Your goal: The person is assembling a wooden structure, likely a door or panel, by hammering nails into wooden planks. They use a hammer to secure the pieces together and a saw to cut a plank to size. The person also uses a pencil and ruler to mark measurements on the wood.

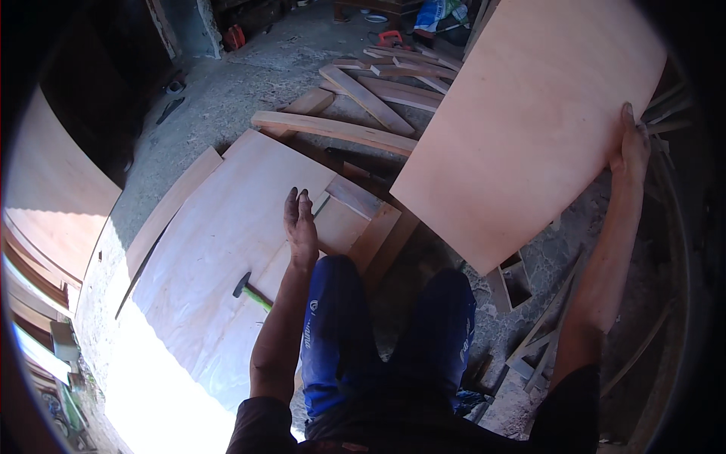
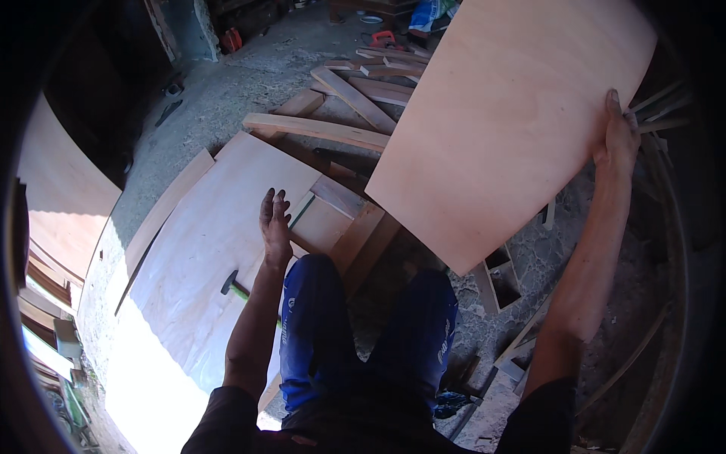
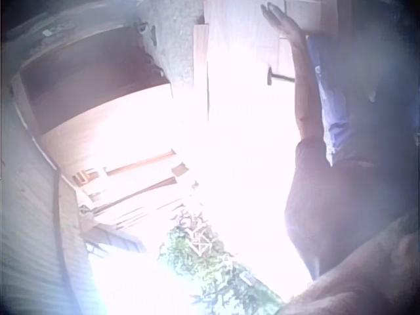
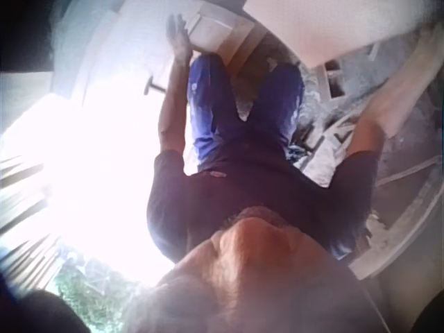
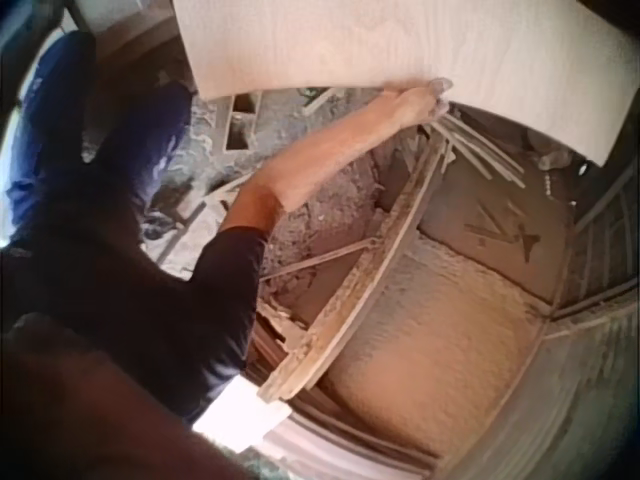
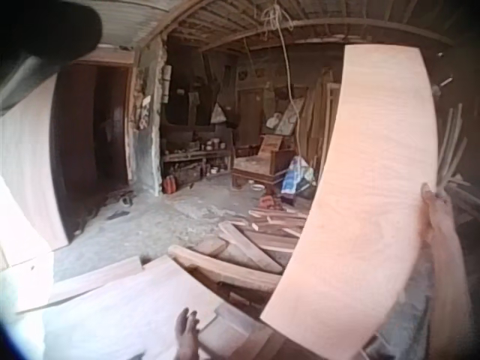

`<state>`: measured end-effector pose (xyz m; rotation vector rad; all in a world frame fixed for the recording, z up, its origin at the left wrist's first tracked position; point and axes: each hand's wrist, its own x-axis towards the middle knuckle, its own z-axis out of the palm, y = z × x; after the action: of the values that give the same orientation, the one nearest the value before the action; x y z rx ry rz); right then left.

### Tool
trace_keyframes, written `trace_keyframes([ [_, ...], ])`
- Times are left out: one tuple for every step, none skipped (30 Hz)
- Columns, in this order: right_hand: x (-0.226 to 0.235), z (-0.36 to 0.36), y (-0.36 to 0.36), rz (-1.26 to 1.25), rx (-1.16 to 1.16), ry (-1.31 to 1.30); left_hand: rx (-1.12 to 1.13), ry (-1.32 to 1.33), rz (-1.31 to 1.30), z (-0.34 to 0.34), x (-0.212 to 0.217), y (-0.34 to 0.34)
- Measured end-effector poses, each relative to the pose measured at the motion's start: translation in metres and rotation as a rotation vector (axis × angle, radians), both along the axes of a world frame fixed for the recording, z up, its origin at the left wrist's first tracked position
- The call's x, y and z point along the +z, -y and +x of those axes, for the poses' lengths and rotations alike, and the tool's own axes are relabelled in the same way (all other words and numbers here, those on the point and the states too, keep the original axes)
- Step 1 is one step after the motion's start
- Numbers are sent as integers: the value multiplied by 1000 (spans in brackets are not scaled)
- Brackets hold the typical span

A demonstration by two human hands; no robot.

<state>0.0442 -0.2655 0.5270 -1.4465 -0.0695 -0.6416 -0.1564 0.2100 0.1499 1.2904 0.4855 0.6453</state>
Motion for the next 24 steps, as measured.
trace_keyframes([
  [-29,8,0,82,67,-3,53,-67,9,-19,-27,-13],
  [-58,2,-10,96,197,-70,103,-126,-3,-34,-44,-24],
  [-83,-13,-13,80,310,-127,136,-140,14,-41,-50,-21],
  [-114,-22,-26,117,271,-183,171,-159,35,-47,-55,-19],
  [-156,-27,-37,162,233,-245,207,-184,64,-54,-58,-20],
  [-189,-25,-26,238,228,-335,186,-179,76,-50,-59,-11],
  [-225,-37,-37,311,228,-349,181,-183,111,-48,-55,-14],
  [-266,-45,-41,386,218,-403,178,-186,154,-47,-49,-18],
  [-304,-54,-45,462,212,-456,158,-151,215,-45,-42,-18],
  [-336,-68,-50,527,206,-478,123,-202,292,-41,-27,-12],
  [-369,-84,-56,596,201,-504,78,-294,384,-36,-18,-10],
  [-402,-98,-52,598,270,-491,25,-384,466,-29,-14,-7],
  [-432,-111,-49,600,342,-475,-13,-409,553,-19,-16,-5],
  [-462,-123,-43,597,333,-485,-56,-428,633,-7,-20,0],
  [-487,-136,-44,602,325,-503,-98,-458,720,0,-26,5],
  [-503,-153,-58,681,264,-600,-120,-504,789,1,-33,8],
  [-517,-170,-68,757,196,-696,-147,-549,857,1,-41,12],
  [-536,-185,-57,635,197,-664,-185,-573,913,7,-45,23],
  [-560,-197,-39,509,196,-619,-225,-538,919,16,-53,36],
  [-570,-205,-39,554,220,-588,-256,-522,939,20,-69,41],
  [-577,-215,-51,609,255,-568,-279,-521,966,20,-86,36],
  [-579,-223,-58,819,300,-543,-264,-521,1038,20,-102,28],
  [-582,-235,-66,1032,333,-522,-258,-528,1110,17,-121,20],
  [-586,-246,-60,432,253,-459,-266,-520,1173,15,-134,21],
])
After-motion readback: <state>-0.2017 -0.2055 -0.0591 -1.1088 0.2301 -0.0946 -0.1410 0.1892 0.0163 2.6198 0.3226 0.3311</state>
